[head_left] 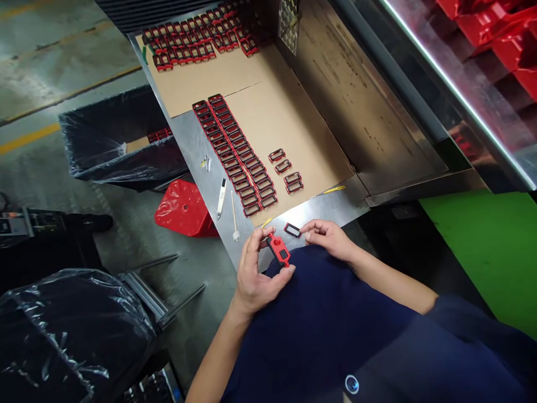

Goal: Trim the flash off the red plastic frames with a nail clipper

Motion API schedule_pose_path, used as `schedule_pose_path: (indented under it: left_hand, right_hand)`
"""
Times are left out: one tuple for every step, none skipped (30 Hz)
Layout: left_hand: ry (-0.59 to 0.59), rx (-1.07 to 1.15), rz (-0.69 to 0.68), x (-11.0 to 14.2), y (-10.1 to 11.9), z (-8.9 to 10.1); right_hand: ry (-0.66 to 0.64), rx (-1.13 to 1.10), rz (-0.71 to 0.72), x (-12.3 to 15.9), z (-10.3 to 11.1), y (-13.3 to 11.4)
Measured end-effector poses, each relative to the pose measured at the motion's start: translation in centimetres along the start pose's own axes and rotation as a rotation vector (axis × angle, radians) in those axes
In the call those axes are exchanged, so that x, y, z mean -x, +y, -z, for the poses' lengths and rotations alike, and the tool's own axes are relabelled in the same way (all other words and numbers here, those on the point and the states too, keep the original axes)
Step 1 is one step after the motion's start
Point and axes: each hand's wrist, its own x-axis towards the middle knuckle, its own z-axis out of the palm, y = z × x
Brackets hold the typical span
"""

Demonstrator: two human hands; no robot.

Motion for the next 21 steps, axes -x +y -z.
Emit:
schedule_pose_path:
  left_hand:
    - [-0.003, -0.004, -0.006, -0.1, 0.1, 0.0]
    - [-0.005, -0.008, -0.012, -0.2, 0.2, 0.0]
    - [-0.008, -0.014, -0.017, -0.2, 0.3, 0.0]
    - [-0.009, -0.020, -0.023, -0.3, 0.3, -0.1]
    - [-0.007, -0.028, -0.027, -0.3, 0.4, -0.1]
    - [-0.003, -0.034, -0.032, -0.3, 0.4, -0.1]
    - [0.001, -0.038, -0.034, -0.3, 0.4, -0.1]
    - [0.006, -0.039, -0.035, -0.3, 0.5, -0.1]
    - [0.009, -0.037, -0.034, -0.3, 0.5, -0.1]
    - [0.010, -0.031, -0.029, -0.2, 0.6, -0.2]
    - [0.007, -0.023, -0.018, -0.2, 0.6, -0.2]
    - [0.003, -0.016, -0.005, -0.1, 0.6, -0.2]
    - [-0.003, -0.010, 0.010, 0.0, 0.6, -0.2]
    - [-0.009, -0.006, 0.024, 0.1, 0.6, -0.3]
    - [-0.015, 0.000, 0.033, 0.1, 0.6, -0.3]
    - [-0.018, 0.009, 0.038, 0.2, 0.6, -0.2]
    - [-0.016, 0.021, 0.042, 0.2, 0.5, -0.2]
    - [-0.007, 0.038, 0.056, 0.3, 0.4, -0.1]
    - [0.003, 0.059, 0.083, 0.2, 0.4, 0.0]
    - [0.009, 0.086, 0.128, 0.1, 0.3, 0.1]
    - [0.011, 0.124, 0.193, 0.0, 0.2, 0.2]
  right_hand:
    - [-0.052, -0.037, 0.040, 0.6, 0.0, -1.4]
    - [-0.107, -0.066, 0.098, 1.2, 0.0, -2.7]
    - [-0.161, -0.080, 0.168, 1.6, 0.0, -3.9]
    - [-0.204, -0.076, 0.250, 2.0, 0.0, -4.8]
    - [-0.229, -0.048, 0.336, 2.2, -0.1, -5.5]
    - [-0.235, -0.003, 0.414, 2.2, -0.2, -5.9]
    - [-0.226, 0.046, 0.483, 2.2, -0.3, -6.1]
    - [-0.204, 0.091, 0.542, 2.1, -0.5, -6.2]
    - [-0.177, 0.127, 0.592, 2.0, -0.7, -6.1]
    - [-0.152, 0.156, 0.635, 1.8, -0.9, -6.0]
    - [-0.131, 0.179, 0.673, 1.7, -1.1, -5.8]
    - [-0.111, 0.200, 0.714, 1.5, -1.2, -5.6]
    - [-0.094, 0.222, 0.755, 1.3, -1.4, -5.4]
    - [-0.080, 0.245, 0.793, 1.2, -1.5, -5.3]
    - [-0.068, 0.265, 0.825, 1.1, -1.6, -5.1]
    - [-0.060, 0.279, 0.850, 1.0, -1.6, -5.1]
    - [-0.057, 0.287, 0.869, 0.9, -1.7, -5.0]
    - [-0.058, 0.291, 0.882, 0.8, -1.7, -5.0]
    - [-0.061, 0.291, 0.890, 0.8, -1.8, -5.1]
    - [-0.063, 0.287, 0.897, 0.7, -1.8, -5.2]
    - [-0.062, 0.280, 0.903, 0.7, -1.9, -5.3]
